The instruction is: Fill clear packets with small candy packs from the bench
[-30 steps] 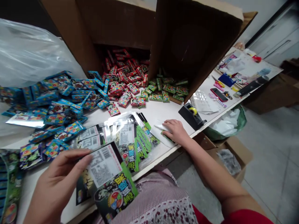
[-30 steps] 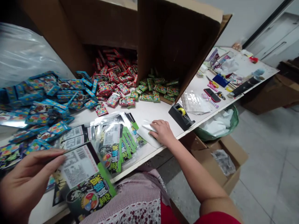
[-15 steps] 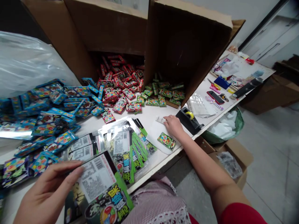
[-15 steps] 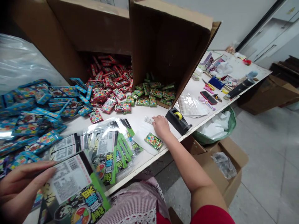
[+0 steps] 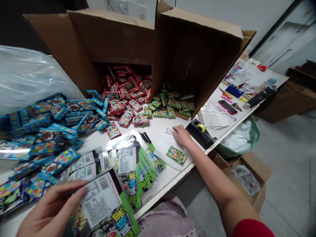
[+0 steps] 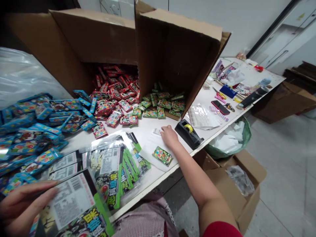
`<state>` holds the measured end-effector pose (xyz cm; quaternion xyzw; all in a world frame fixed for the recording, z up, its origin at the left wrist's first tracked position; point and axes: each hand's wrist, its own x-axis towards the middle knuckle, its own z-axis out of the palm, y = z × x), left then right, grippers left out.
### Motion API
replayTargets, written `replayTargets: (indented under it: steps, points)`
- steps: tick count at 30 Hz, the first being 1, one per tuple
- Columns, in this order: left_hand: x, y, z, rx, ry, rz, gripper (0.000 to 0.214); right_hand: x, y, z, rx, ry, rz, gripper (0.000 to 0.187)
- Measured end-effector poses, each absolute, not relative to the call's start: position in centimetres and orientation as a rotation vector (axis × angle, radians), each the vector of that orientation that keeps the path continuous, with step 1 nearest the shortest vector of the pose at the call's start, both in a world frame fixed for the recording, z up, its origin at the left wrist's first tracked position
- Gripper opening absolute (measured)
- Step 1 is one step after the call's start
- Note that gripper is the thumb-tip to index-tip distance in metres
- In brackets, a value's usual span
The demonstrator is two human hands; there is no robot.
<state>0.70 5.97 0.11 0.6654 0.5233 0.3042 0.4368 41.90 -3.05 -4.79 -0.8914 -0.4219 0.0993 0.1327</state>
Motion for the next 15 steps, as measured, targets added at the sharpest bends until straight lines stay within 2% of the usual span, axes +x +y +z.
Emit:
replayTargets:
  steps: [7, 12, 15]
  points:
    - [0.7, 6.3, -0.4, 1.633, 1.287, 0.77, 0.04, 41.3, -2.7, -4.7, -2.524, -1.115, 0.282, 0.021]
    - [1.3, 5.8, 0.9, 1.615, 1.32, 0.736, 0.019, 41.3, -2.8, -4.7, -2.378, -1.012, 0.348, 0.013]
    - [1.6, 5.5, 1.3, 1.636, 1.285, 0.765, 0.021, 42.2, -3.0, -4.7, -2.255, -0.886, 0.437, 0.014]
